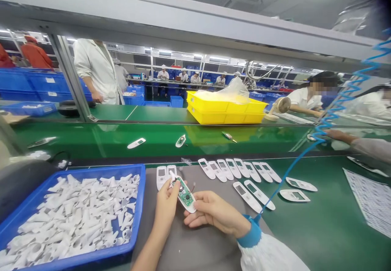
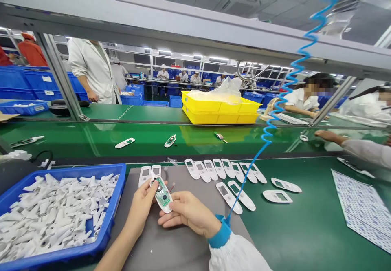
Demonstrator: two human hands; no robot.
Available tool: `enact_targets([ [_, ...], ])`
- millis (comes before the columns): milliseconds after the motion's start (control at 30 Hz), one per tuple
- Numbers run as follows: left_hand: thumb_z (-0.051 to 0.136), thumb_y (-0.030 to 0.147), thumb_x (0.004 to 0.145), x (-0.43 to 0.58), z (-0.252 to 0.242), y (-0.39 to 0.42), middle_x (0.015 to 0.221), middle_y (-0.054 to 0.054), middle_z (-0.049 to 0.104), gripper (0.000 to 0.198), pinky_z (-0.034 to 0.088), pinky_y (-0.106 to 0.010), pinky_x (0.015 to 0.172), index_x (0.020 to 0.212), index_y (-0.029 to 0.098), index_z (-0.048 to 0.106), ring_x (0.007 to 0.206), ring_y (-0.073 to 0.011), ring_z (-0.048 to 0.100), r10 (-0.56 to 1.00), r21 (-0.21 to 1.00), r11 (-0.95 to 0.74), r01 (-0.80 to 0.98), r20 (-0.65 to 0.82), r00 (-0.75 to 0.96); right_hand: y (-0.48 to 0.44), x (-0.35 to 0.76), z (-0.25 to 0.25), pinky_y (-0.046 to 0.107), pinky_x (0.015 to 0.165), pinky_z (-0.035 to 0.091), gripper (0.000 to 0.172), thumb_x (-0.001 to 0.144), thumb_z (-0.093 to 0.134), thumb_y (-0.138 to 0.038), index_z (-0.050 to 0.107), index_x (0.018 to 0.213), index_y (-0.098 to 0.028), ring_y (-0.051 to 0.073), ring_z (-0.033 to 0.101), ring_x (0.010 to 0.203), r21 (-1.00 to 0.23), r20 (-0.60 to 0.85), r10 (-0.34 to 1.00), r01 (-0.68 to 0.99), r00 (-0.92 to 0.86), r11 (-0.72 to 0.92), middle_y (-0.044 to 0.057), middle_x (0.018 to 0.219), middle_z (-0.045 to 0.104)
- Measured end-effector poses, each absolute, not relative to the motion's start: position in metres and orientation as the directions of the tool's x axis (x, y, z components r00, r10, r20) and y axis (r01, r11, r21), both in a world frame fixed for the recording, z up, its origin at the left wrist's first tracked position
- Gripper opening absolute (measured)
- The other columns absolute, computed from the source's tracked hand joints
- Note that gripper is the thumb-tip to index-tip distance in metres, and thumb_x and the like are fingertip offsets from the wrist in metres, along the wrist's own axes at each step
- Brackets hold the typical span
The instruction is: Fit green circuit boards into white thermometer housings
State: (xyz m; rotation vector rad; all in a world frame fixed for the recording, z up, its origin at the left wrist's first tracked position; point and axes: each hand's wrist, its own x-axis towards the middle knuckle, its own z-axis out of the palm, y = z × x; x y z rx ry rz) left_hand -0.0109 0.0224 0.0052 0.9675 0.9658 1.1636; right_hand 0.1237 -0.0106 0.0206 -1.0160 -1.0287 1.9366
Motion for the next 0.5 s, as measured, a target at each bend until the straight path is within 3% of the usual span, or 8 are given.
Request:
enact_targets([
  [100, 0.056, 0.045, 0.066, -0.008, 0.002, 0.024, 0.090, -0.012, 0.064, 0.050, 0.047, -0.026, 0.060, 0.103, 0.012, 0.050, 0.079, -0.0215, 0.060, 0.973, 0.953, 0.209, -0.220, -0.180, 0.143, 0.005, 0.145, 0.027, 0.026, 0.066, 0.050, 0.020, 0.074, 0.057, -0.026, 0.057, 0.081, -0.007, 0.015, 0.063, 0.067, -0.881, -0.353, 0.858, -0.177, -0.372, -0.439, 0.010, 0.074, 0.064],
  [233, 0.055, 0.049, 0.065, -0.005, 0.001, 0.022, 0.094, -0.013, 0.062, 0.067, 0.044, -0.023, 0.053, 0.118, 0.011, 0.037, 0.068, -0.0160, 0.059, 0.971, 0.970, 0.219, -0.106, -0.207, 0.119, 0.059, 0.194, 0.038, 0.026, 0.073, 0.048, 0.013, 0.081, 0.048, -0.018, 0.056, 0.081, -0.009, 0.013, 0.061, 0.076, -0.932, -0.349, 0.935, -0.083, -0.058, -0.353, 0.009, 0.082, 0.062],
  [367, 0.052, 0.051, 0.065, -0.003, 0.000, 0.017, 0.084, -0.010, 0.063, 0.068, 0.042, -0.023, 0.053, 0.116, 0.010, 0.037, 0.064, -0.0149, 0.055, 0.975, 0.986, 0.169, -0.007, -0.166, 0.151, 0.123, 0.248, 0.037, 0.032, 0.068, 0.049, 0.020, 0.083, 0.046, -0.026, 0.053, 0.096, -0.012, 0.014, 0.058, 0.078, -0.917, -0.360, 0.919, 0.122, 0.162, -0.381, 0.005, 0.093, 0.058],
  [500, 0.047, 0.049, 0.069, -0.001, -0.010, 0.017, 0.074, -0.006, 0.062, 0.058, 0.041, -0.025, 0.055, 0.112, 0.011, 0.040, 0.060, -0.0147, 0.053, 0.985, 0.992, 0.087, 0.088, -0.099, 0.142, 0.165, 0.286, 0.020, 0.036, 0.071, 0.047, 0.027, 0.082, 0.047, -0.028, 0.048, 0.106, -0.015, 0.017, 0.055, 0.085, -0.809, -0.264, 0.887, 0.414, 0.379, -0.418, 0.006, 0.104, 0.053],
])
